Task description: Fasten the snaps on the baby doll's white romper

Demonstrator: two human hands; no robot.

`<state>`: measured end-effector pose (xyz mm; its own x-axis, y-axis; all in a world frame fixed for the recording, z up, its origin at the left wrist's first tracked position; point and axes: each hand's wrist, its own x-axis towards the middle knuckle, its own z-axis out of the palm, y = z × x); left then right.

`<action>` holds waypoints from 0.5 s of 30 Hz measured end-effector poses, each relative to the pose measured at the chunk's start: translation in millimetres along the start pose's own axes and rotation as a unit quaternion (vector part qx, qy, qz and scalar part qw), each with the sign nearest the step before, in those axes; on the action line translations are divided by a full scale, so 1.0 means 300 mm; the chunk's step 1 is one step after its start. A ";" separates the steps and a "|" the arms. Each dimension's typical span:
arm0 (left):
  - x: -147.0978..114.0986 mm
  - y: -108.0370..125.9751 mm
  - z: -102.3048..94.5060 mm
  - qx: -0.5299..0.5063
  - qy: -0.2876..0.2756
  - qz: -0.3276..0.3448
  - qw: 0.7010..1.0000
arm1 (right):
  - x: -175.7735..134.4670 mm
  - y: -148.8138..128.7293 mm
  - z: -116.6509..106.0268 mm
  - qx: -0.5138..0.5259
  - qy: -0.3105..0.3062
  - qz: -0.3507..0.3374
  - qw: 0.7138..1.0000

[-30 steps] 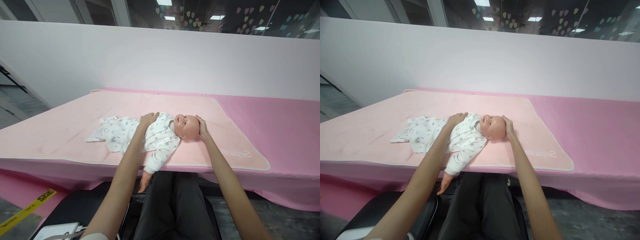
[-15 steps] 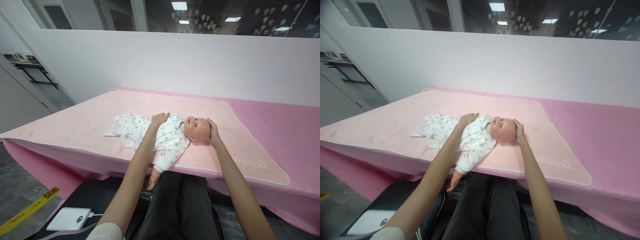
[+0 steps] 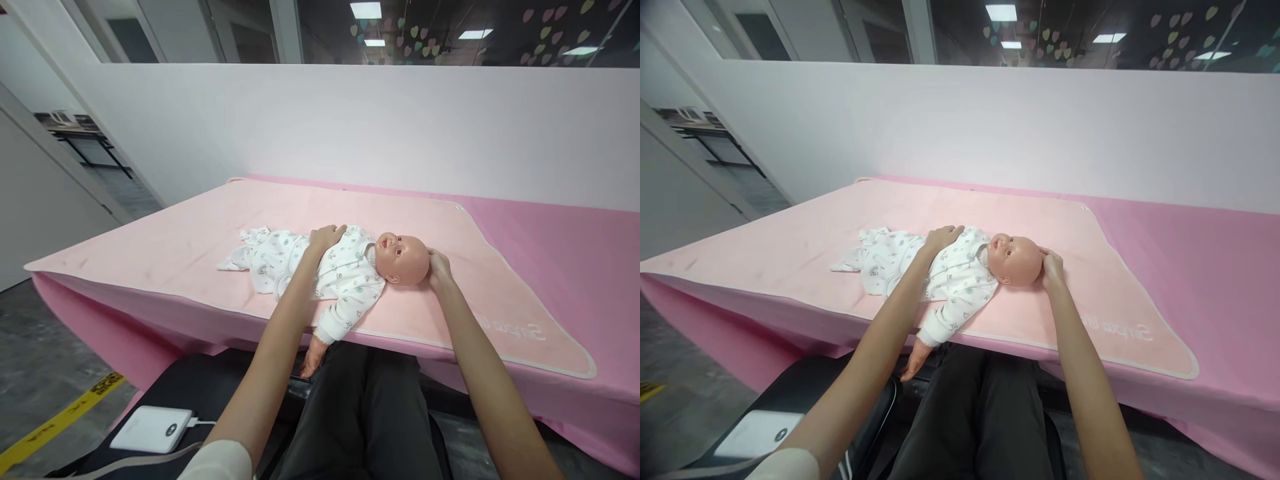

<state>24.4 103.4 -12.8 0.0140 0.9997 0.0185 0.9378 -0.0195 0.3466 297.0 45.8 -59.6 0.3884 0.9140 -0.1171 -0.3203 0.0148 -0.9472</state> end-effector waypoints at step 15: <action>-0.099 0.036 -0.036 -0.601 -0.045 0.220 0.767 | 0.006 -0.044 -0.004 0.134 0.182 -0.041 0.973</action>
<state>30.6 73.4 0.5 0.3116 0.8885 0.3368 -0.1618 -0.2997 0.9402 303.0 46.6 -47.6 0.6871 0.7014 -0.1895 -0.4701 0.2304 -0.8520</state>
